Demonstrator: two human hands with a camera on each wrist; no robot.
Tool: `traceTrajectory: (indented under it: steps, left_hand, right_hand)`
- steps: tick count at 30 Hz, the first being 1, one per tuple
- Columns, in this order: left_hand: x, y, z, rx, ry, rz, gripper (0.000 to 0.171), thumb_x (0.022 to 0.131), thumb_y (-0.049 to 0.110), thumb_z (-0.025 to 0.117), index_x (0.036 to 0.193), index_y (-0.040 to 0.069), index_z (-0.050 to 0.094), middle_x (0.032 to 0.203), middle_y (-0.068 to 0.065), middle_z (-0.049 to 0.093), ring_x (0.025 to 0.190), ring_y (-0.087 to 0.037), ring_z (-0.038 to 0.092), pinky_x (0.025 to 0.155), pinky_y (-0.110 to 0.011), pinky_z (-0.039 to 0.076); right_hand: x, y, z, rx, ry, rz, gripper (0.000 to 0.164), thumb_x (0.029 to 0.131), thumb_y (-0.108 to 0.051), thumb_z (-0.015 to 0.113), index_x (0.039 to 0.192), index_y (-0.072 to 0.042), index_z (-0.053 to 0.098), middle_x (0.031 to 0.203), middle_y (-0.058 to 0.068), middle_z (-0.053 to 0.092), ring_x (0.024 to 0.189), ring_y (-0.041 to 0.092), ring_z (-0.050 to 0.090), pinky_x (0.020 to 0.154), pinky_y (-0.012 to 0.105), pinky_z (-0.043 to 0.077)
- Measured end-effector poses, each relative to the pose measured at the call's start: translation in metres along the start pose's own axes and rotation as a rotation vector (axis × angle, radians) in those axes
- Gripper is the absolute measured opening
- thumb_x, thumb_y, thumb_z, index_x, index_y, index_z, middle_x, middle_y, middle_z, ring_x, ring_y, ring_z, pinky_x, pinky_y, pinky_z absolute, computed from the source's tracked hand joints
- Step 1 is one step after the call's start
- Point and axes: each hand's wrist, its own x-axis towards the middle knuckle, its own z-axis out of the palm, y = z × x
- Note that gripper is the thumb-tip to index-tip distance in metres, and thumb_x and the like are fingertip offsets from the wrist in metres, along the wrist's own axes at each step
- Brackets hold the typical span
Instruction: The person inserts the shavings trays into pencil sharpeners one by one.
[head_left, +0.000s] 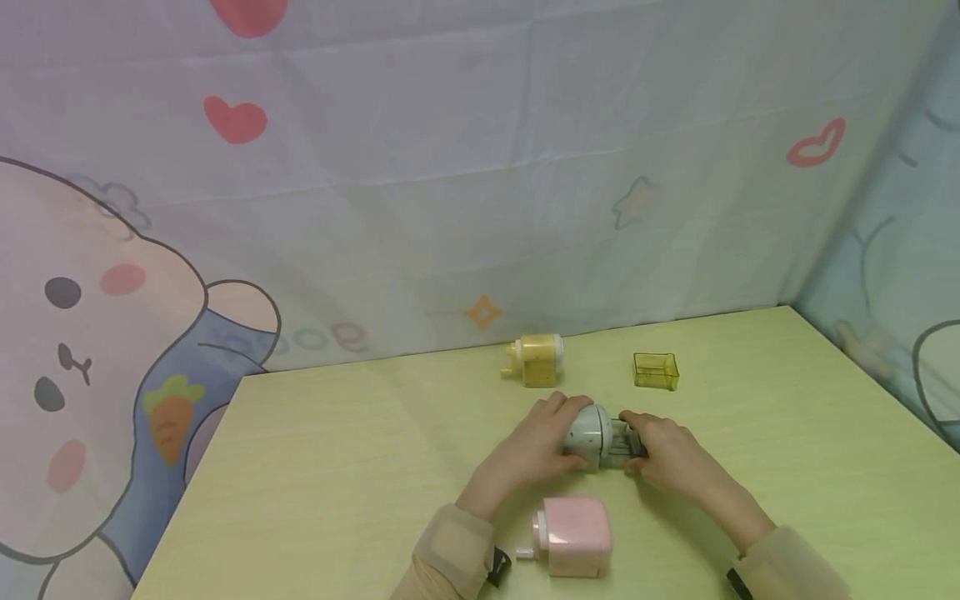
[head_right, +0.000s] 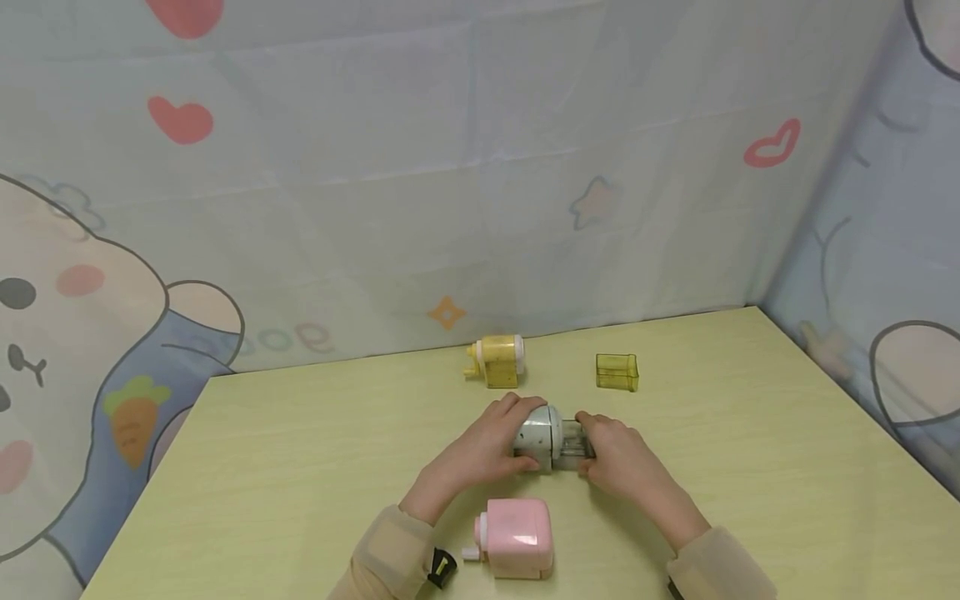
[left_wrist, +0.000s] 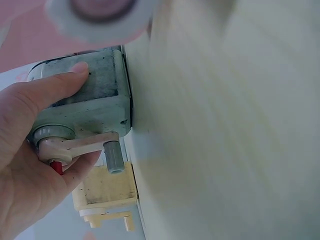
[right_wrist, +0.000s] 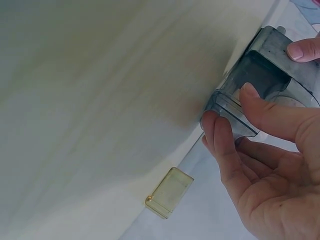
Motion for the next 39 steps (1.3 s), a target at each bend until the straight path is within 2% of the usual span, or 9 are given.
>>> traceTrajectory:
  steps: [8,16,39]
  left_hand:
    - [-0.0010,0.0012,-0.0008,0.001,0.015,0.019,0.074,0.069,0.025,0.075,0.132,0.018,0.036,0.108,-0.003,0.049,0.090,-0.012,0.041,0.077,-0.021,0.045]
    - [0.0000,0.0030,-0.0006,0.001,0.010,0.016,0.074,0.069,0.026,0.075,0.132,0.017,0.037,0.108,-0.003,0.049,0.090,-0.012,0.041,0.077,-0.022,0.045]
    - [-0.0024,0.0076,-0.0055,0.007,0.008,0.022,0.075,0.069,0.025,0.075,0.132,0.016,0.036,0.111,-0.004,0.049,0.093,-0.013,0.041,0.082,-0.024,0.045]
  right_hand:
    - [0.0000,-0.0063,-0.0006,0.058,-0.021,-0.010,0.060,0.067,-0.008,0.074,0.118,0.011,0.048,0.107,0.029,0.060,0.094,0.038,0.055,0.078,0.054,0.050]
    - [0.0003,-0.0085,-0.0016,0.048,-0.021,-0.004,0.062,0.066,-0.009,0.075,0.118,0.013,0.047,0.107,0.030,0.059,0.094,0.038,0.055,0.080,0.053,0.049]
    - [0.0026,-0.0087,-0.0002,0.059,-0.023,0.008,0.063,0.065,-0.011,0.076,0.117,0.012,0.049,0.103,0.027,0.062,0.085,0.030,0.057,0.073,0.048,0.052]
